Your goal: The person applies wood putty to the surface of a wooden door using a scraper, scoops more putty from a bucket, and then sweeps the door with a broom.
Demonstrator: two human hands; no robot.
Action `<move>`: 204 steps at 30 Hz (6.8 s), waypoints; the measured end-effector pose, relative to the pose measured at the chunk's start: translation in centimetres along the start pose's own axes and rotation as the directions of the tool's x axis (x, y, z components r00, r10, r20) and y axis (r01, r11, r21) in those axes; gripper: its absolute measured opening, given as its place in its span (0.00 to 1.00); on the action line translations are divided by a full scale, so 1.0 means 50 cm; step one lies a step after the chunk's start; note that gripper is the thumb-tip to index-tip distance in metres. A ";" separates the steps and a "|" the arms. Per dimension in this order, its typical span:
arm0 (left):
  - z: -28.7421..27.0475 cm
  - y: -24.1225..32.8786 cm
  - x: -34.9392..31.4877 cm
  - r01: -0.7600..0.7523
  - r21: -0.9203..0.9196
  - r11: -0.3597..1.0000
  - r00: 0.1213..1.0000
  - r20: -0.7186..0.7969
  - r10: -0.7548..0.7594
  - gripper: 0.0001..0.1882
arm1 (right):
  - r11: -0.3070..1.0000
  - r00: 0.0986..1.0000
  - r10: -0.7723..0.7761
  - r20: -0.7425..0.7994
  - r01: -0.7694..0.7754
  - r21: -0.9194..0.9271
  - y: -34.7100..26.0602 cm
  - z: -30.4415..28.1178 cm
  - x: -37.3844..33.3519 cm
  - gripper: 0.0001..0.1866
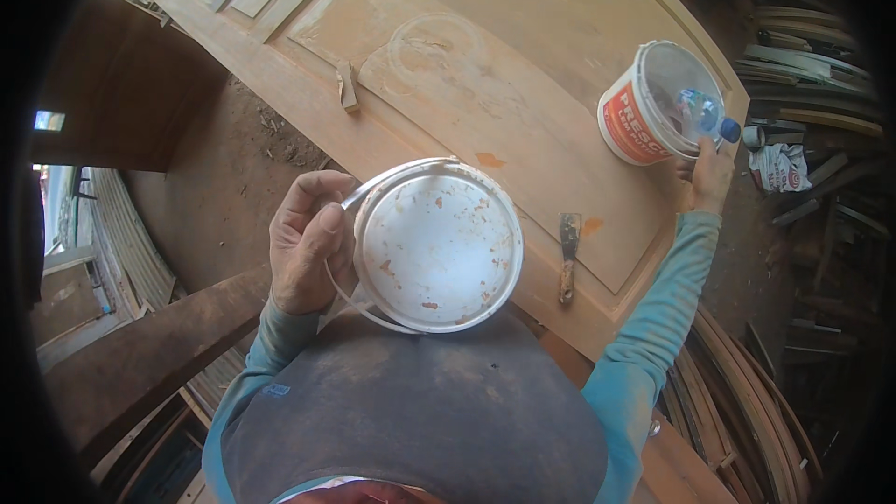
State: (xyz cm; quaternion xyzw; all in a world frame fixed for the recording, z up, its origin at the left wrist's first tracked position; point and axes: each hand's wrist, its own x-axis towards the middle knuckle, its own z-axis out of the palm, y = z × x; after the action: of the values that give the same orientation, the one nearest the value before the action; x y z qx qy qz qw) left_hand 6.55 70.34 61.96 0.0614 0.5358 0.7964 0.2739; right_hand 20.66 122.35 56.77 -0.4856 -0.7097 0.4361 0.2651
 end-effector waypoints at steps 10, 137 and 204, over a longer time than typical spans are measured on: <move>0.000 0.140 0.065 -0.235 0.009 0.972 0.972 0.019 0.235 0.18 | 0.968 0.991 0.051 -0.120 -0.020 0.252 0.079 -0.021 -0.090 0.27; -0.053 -0.366 0.497 -0.932 0.362 0.035 0.348 0.916 -0.200 0.52 | 0.818 0.792 0.225 -0.567 -0.470 -0.331 0.119 0.415 -0.861 0.29; -0.083 -0.308 0.692 -0.890 0.452 -0.060 0.455 0.872 -0.178 0.47 | 0.857 0.948 0.043 -0.316 -0.198 -0.475 -0.053 0.488 -0.784 0.21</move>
State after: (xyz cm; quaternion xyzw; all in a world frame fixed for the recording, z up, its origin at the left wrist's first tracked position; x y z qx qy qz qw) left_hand -18.50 88.53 39.78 0.7118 0.6819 0.1520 0.0722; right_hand 15.13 77.07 49.28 -0.6409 -0.7187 0.1756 0.2045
